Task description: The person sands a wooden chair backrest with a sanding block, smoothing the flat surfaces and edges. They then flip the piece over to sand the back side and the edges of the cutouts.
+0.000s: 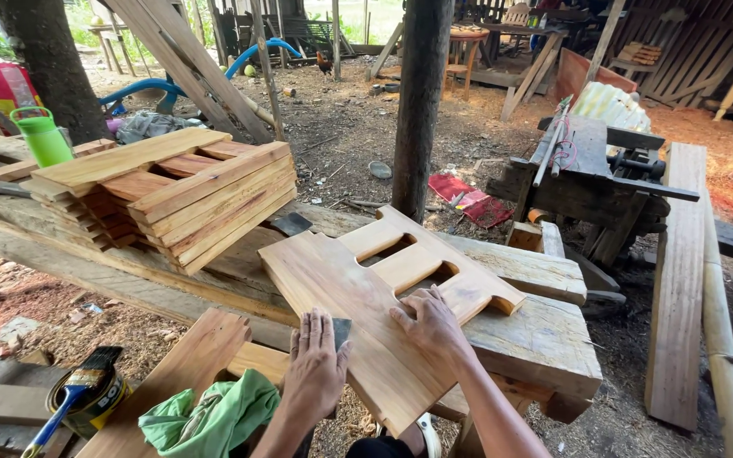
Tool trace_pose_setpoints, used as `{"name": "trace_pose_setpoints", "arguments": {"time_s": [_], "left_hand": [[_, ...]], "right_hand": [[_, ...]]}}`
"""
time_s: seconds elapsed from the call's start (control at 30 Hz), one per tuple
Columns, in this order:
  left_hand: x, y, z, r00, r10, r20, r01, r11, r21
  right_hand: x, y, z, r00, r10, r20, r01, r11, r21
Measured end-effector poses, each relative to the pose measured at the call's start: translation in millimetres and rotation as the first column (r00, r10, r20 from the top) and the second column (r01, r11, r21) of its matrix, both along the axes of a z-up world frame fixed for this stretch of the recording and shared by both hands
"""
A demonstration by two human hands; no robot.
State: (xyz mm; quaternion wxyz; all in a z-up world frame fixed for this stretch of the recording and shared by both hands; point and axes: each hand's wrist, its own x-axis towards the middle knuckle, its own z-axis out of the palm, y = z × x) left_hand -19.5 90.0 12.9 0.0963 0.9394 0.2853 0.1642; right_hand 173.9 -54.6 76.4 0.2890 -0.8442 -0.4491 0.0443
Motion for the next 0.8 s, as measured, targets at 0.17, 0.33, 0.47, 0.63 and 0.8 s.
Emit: {"name": "trace_pose_setpoints", "arguments": {"time_s": [0.17, 0.33, 0.47, 0.63, 0.8], "left_hand": [[39.2, 99.2, 17.6, 0.989, 0.145, -0.04, -0.147, 0.988, -0.048], [86.7, 230.9, 13.9, 0.944, 0.288, -0.159, -0.305, 0.948, -0.095], [74.7, 189.1, 33.7, 0.945, 0.29, -0.153, -0.307, 0.947, -0.099], [36.1, 29.6, -20.2, 0.968, -0.225, -0.108, 0.219, 0.974, -0.065], [-26.1, -87.8, 18.9, 0.916, -0.395, -0.071, 0.401, 0.897, 0.185]], "right_hand": [[4.1, 0.9, -3.6, 1.0, 0.017, 0.017, -0.017, 1.0, 0.012], [1.9, 1.0, 2.2, 1.0, 0.01, 0.005, -0.01, 1.0, 0.007], [0.1, -1.0, 5.6, 1.0, 0.002, -0.008, -0.002, 1.0, 0.004], [-1.1, -1.5, 5.5, 0.999, 0.015, -0.031, -0.014, 0.999, 0.035], [-2.0, -5.4, -1.5, 0.998, 0.042, 0.045, -0.045, 0.996, 0.08]]}}
